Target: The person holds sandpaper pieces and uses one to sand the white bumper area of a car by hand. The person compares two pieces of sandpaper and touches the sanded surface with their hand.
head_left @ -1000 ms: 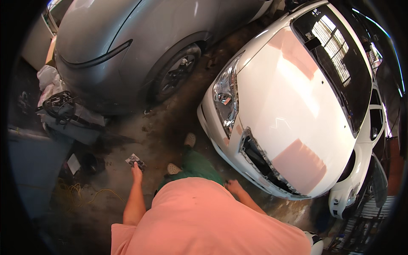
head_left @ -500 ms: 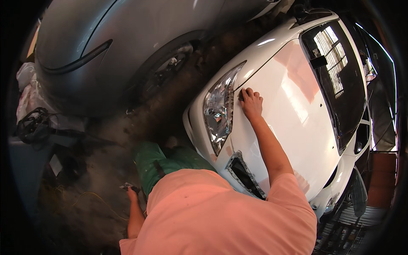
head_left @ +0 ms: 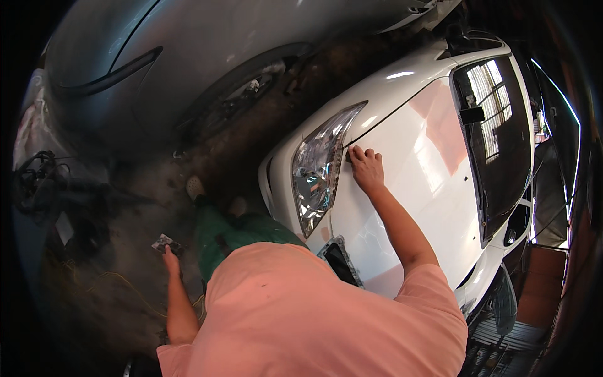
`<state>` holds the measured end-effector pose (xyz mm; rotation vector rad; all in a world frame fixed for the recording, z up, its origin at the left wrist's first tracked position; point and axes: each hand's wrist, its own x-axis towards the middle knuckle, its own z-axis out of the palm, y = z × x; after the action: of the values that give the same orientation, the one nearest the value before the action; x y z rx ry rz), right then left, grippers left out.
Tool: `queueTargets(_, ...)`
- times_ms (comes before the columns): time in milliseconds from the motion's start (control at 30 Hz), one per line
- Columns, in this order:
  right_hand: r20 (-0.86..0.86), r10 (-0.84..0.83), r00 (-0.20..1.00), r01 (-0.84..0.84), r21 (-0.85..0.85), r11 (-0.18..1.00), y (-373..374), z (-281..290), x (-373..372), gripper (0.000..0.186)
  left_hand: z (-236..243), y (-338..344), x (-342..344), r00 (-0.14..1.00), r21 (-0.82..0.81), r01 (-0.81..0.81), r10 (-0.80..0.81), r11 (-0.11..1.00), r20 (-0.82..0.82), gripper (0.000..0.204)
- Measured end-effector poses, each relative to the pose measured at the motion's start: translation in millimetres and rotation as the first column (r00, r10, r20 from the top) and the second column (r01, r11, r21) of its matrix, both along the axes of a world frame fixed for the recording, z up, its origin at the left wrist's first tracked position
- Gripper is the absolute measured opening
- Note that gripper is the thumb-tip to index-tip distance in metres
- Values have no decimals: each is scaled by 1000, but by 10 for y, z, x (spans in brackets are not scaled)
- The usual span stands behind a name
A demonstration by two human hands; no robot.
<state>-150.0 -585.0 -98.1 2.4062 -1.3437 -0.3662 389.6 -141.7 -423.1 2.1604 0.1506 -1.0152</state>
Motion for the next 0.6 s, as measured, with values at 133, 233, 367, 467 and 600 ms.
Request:
queueTargets(133, 18, -127, 992, 128, -63, 990, -298, 215, -100, 44, 72, -41, 14, 1000, 6, 14, -14, 1000, -16, 61)
queueTargets(233, -38, 33, 999, -32, 22, 999, 39, -13, -49, 44, 18, 73, -144, 999, 7, 17, -17, 1000, 41, 59)
queueTargets(367, 5, -70, 998, 70, -38, 997, -309, 220, -5, 45, -66, 292, -306, 999, 9, 28, -28, 1000, -30, 56)
queueTargets(467, -24, -74, 997, 71, -91, 993, -129, 23, -2, 43, -27, 283, -423, 996, 16, 62, -61, 998, -61, 55)
queueTargets(600, -26, 52, 998, -52, 7, 999, -261, 148, -46, 42, -403, 448, -407, 998, -23, 49, -50, 999, -35, 54)
